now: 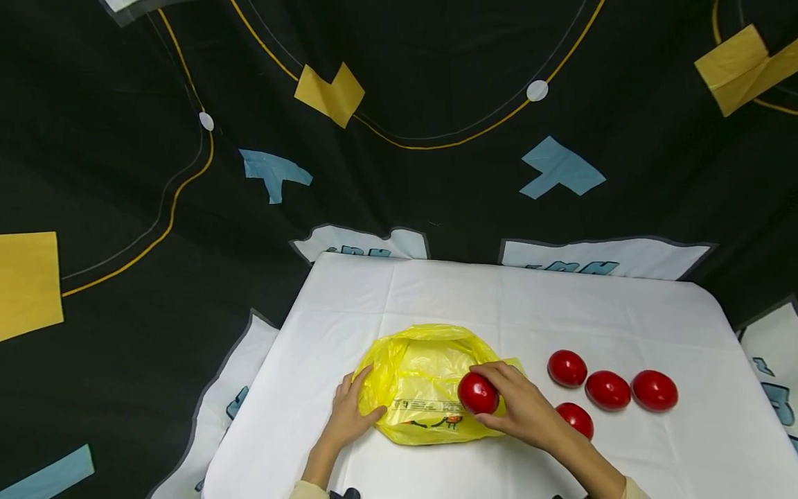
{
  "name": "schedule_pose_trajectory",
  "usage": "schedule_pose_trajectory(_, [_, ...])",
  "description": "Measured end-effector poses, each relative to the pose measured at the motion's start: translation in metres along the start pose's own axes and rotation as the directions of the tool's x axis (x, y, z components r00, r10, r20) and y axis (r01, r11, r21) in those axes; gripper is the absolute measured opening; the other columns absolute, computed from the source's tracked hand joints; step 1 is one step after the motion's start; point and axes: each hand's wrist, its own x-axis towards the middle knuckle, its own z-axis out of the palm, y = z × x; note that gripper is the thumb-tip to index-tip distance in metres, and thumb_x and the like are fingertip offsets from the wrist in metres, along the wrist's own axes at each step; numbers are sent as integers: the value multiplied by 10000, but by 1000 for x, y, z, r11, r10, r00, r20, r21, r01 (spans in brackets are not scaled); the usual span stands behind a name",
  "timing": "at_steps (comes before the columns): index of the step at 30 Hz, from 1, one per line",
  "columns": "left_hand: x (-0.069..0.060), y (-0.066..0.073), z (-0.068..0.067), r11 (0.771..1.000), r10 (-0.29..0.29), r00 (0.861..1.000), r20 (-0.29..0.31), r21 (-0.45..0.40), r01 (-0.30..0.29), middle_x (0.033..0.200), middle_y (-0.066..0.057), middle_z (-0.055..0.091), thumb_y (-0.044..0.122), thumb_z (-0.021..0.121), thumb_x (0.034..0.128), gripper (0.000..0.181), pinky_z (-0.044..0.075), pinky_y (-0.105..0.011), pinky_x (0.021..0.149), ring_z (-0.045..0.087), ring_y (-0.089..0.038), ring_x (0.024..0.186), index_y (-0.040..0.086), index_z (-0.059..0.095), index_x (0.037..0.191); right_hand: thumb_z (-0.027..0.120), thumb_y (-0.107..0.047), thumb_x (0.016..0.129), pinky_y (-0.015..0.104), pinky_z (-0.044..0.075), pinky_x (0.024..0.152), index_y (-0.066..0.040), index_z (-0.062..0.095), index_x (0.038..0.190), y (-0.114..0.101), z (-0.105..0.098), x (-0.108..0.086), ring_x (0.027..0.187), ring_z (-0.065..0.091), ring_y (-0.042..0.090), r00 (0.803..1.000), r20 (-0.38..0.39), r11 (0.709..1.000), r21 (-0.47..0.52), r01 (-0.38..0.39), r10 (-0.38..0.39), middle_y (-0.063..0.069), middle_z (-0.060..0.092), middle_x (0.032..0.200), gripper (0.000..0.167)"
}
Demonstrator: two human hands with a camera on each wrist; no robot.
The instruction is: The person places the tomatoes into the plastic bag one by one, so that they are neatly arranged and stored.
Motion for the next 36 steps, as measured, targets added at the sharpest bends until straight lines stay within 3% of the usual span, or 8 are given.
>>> schedule_pose_trajectory(19, [0, -1, 2, 1000, 19, 1000, -23, 19, -19, 1337, -98, 391, 445, 742, 756, 846, 316, -518, 904, 371, -262, 1136, 243, 330, 1468, 836, -295, 707, 410, 504, 833, -142, 521, 1302, -5, 68, 39, 1086, 538, 187, 992, 55, 992, 60, 109, -112, -21, 525, 1221, 691])
schedule_pose_trajectory(30, [2, 1, 0, 1000, 20, 1000, -23, 20, -20, 1338, -103, 386, 447, 745, 755, 844, 308, -524, 919, 368, -266, 1137, 228, 340, 1463, 815, -293, 735, 385, 505, 836, -134, 516, 1310, -10, 95, 47, 1088, 539, 186, 987, 126, 992, 96, 83, -95, -12, 519, 1221, 667])
schedule_pose_trajectory(36, [2, 1, 0, 1000, -6, 1000, -7, 24, 6, 1349, -96, 382, 463, 744, 750, 852, 311, -519, 919, 363, -267, 1152, 249, 334, 1466, 797, -305, 753, 377, 503, 835, -141, 505, 1325, -11, 105, 48, 1089, 544, 185, 982, 173, 993, 98, 63, -80, -16, 515, 1233, 663])
